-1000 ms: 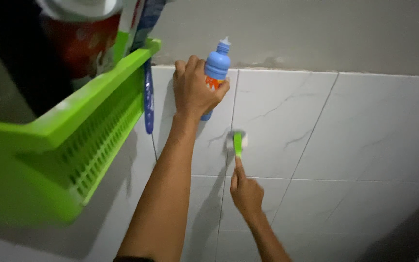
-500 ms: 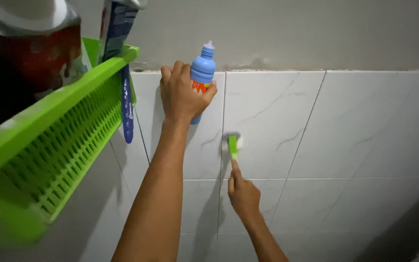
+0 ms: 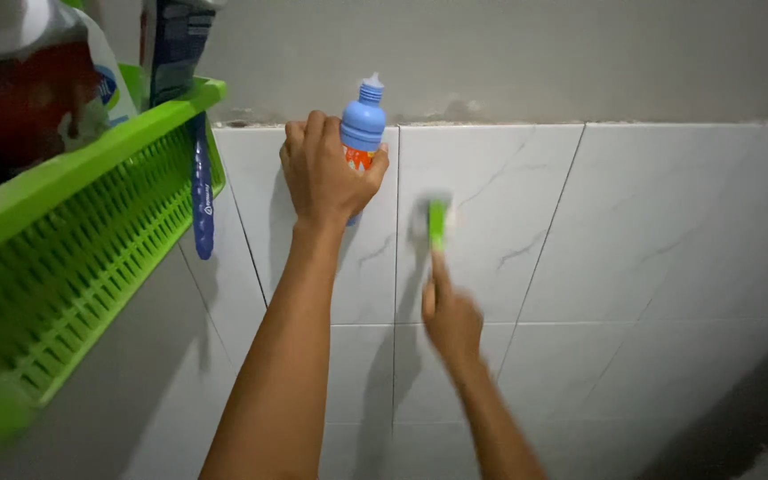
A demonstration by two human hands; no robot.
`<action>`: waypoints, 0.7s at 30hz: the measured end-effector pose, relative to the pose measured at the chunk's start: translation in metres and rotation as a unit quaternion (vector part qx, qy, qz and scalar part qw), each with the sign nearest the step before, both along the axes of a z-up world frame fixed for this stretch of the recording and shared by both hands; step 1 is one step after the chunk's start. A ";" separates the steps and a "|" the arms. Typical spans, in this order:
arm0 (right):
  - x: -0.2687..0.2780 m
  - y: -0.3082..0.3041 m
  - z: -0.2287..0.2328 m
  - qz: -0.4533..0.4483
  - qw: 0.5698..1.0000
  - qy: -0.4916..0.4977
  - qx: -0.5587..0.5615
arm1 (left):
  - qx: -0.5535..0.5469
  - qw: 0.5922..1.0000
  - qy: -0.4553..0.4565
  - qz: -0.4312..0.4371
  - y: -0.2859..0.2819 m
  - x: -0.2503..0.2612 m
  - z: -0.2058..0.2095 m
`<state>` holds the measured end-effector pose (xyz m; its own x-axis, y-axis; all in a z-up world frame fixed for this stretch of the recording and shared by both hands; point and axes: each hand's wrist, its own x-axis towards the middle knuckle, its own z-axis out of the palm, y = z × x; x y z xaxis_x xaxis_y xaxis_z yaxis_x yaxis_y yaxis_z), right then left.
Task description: Scrubbing bathroom wall tiles and grout using a brush and cleaning solution.
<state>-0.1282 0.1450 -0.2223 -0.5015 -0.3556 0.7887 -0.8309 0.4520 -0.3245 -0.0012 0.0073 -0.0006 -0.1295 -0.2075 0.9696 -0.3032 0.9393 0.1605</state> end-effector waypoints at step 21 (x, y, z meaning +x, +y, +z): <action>-0.010 0.029 -0.060 0.015 0.988 -0.152 0.018 | -0.065 0.994 0.068 0.048 -0.006 -0.041 -0.009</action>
